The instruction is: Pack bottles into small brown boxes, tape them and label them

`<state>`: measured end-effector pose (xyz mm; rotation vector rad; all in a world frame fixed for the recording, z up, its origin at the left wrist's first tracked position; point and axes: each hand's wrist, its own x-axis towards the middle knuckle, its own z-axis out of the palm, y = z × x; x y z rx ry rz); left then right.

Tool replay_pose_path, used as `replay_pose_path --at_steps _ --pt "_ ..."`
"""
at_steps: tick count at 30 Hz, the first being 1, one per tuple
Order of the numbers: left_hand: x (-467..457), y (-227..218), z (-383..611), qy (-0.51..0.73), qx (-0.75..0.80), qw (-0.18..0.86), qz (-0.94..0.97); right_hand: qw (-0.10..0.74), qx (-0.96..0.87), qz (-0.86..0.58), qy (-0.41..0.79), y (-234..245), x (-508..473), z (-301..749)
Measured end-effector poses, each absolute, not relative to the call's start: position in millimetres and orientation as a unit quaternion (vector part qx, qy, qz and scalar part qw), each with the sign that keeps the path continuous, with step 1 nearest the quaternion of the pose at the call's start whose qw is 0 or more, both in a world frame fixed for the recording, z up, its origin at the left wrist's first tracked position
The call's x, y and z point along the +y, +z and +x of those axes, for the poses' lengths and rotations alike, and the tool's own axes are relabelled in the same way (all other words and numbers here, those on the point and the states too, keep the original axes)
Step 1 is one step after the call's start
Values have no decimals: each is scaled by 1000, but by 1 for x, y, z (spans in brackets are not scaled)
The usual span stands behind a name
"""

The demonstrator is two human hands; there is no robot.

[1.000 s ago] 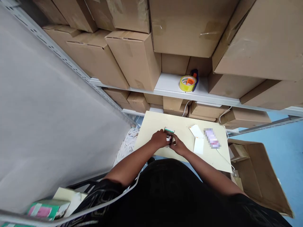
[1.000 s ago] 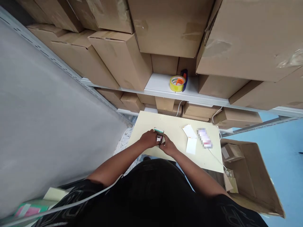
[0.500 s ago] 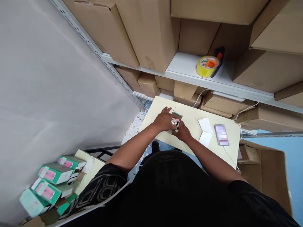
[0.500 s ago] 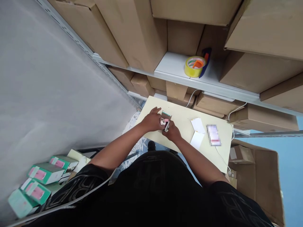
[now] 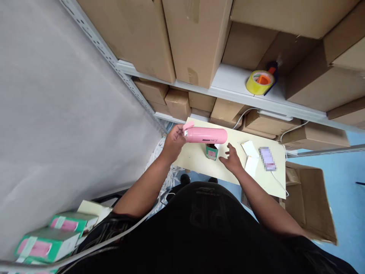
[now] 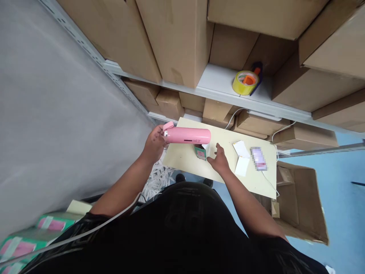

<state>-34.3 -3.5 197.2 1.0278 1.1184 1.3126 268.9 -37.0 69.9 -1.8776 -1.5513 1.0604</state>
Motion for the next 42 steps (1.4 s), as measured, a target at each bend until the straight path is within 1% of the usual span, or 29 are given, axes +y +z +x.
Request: replay_pose_path --at_steps 2,3,5,7,10,12,14,16,19,22,24,26,28,30,32,35,37,39,41,42 --pt "-8 188 -35 560 429 604 370 300 -520 -691 403 88 -56 263" --pt "-12 184 -34 560 409 634 341 332 -501 -668 439 99 -64 256" --pt "-20 177 -29 549 377 687 292 390 -473 -580 537 123 -76 237" --pt "-29 170 -23 514 359 738 251 440 -454 -498 593 147 -78 213" --pt "-38 161 -14 417 344 818 198 500 -436 -457 593 175 -69 185" --pt "-41 157 -10 366 326 852 185 509 -434 -463 581 185 -62 176" --pt "-43 154 -7 360 302 860 200 507 -447 -481 558 190 -57 175" --pt "-45 151 -4 382 289 847 229 502 -467 -497 532 192 -56 177" --pt "-45 148 1 392 298 833 252 501 -481 -502 516 195 -57 183" --pt "-42 146 8 409 342 814 232 558 -459 -489 489 199 -55 198" --pt "-37 149 10 418 396 781 241 588 -435 -487 477 199 -53 215" --pt "-29 153 10 405 458 740 281 569 -427 -500 494 194 -52 235" --pt "-21 158 8 373 506 704 331 513 -431 -523 527 185 -54 252" --pt "-15 164 7 362 518 687 358 465 -421 -535 566 176 -58 263" --pt "-12 172 12 399 476 692 366 444 -384 -527 614 169 -64 266" --pt "-18 183 30 474 362 714 368 446 -315 -478 688 163 -72 260" --pt "-25 187 46 464 307 742 374 435 -278 -442 734 162 -74 254" --pt "-30 190 61 425 286 771 378 398 -250 -417 778 160 -75 248" --pt "-29 191 70 399 298 775 390 352 -242 -405 808 159 -74 246" --pt "-27 192 73 402 317 761 397 344 -249 -403 810 159 -73 246"
